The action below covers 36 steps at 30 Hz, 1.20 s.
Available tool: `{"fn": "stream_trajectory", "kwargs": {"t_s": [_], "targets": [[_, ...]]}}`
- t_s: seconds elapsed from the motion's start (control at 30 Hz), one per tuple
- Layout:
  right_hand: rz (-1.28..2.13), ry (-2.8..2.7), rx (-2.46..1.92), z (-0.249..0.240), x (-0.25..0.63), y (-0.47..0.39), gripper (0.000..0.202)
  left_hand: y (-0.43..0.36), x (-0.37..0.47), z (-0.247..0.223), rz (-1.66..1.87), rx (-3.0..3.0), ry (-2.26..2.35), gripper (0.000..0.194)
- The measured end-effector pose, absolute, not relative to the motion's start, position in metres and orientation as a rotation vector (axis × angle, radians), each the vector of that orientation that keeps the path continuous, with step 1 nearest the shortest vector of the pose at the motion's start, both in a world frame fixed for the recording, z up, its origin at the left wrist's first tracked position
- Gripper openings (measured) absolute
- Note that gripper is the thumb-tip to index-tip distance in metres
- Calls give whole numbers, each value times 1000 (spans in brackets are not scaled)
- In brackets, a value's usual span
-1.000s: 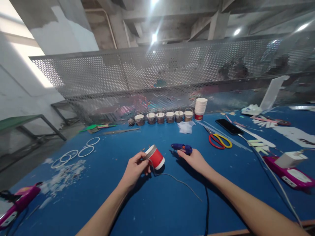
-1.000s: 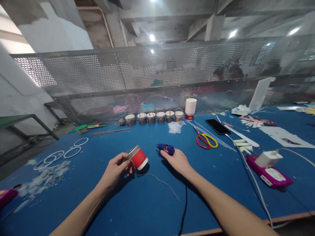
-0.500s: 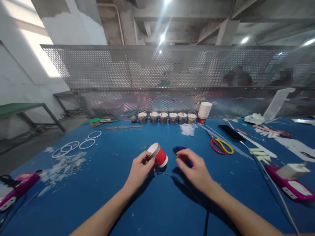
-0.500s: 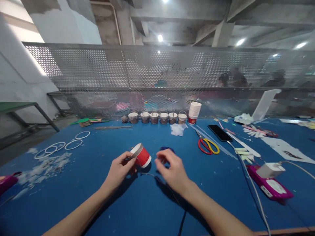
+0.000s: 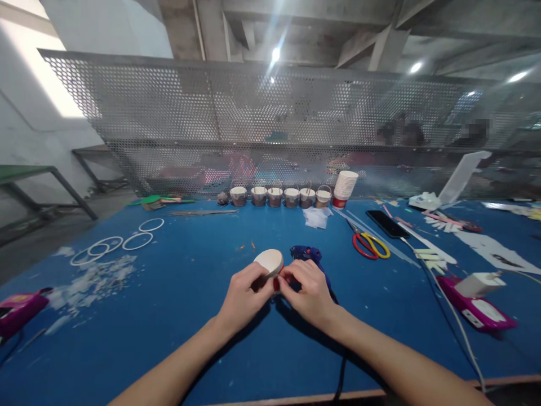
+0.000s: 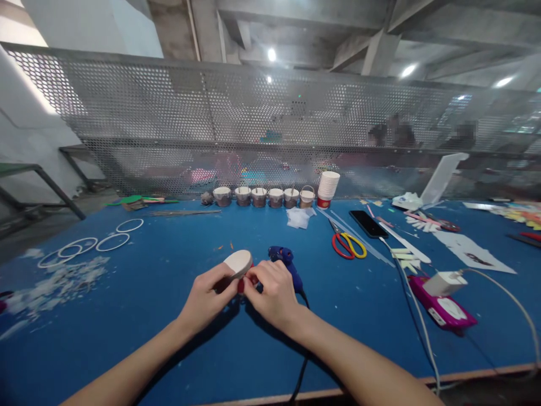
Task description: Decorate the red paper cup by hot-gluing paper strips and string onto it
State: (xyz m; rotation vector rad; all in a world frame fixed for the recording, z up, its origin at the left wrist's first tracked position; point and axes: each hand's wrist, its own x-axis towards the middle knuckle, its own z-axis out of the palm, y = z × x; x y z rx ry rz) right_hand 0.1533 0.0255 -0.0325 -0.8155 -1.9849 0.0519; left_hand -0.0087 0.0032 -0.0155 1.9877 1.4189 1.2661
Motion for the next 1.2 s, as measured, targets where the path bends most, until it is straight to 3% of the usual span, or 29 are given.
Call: {"fn": "stream_trajectory", "kwargs": {"t_s": [1.2], "targets": [[335, -1920, -1056, -26, 154, 20, 17, 9, -28, -14, 1074, 2084, 1249, 17]]}}
